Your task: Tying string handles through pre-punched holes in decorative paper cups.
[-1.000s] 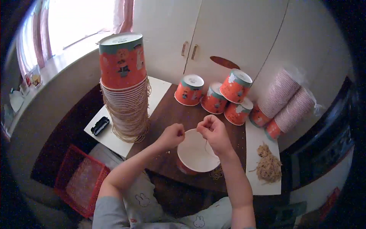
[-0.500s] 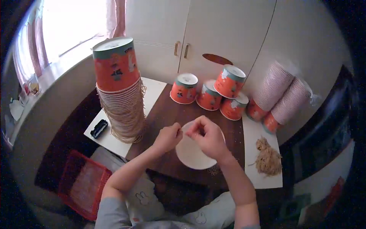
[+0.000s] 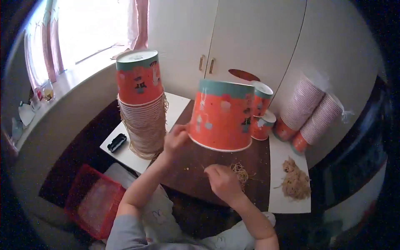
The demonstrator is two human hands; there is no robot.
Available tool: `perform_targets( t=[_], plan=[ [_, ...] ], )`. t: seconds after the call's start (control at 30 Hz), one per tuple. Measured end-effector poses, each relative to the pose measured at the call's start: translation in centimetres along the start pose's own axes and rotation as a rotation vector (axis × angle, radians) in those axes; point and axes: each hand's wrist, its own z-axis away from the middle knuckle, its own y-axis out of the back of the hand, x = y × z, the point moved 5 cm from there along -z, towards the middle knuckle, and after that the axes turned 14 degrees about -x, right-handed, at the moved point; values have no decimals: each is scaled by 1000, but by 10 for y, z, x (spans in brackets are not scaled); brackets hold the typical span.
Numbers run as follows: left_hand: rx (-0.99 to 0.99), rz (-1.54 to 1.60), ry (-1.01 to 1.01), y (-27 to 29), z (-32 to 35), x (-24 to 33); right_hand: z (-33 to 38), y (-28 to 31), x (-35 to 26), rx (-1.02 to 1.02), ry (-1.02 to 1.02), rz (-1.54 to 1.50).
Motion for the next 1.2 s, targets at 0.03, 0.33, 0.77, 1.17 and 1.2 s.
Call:
perform_targets(
  t=[0.03,0.33,0.77,1.17,1.2],
  plan=[
    [-33,12,-73,-2,0,0,-1,-4,3,2,1,2],
    [-4,-186,-63,22,-37,-12,-24,-10,9,-25,-5,5],
    [540,-518,-52,187,-114,-99,-164,37,-52,272,292,294],
    [101,-344,417,163,-50,-205,-197,-49,-48,-48,227,236],
    [5,-402,390,165,-41,-220,-200,-53,-51,-42,239,227]
  ],
)
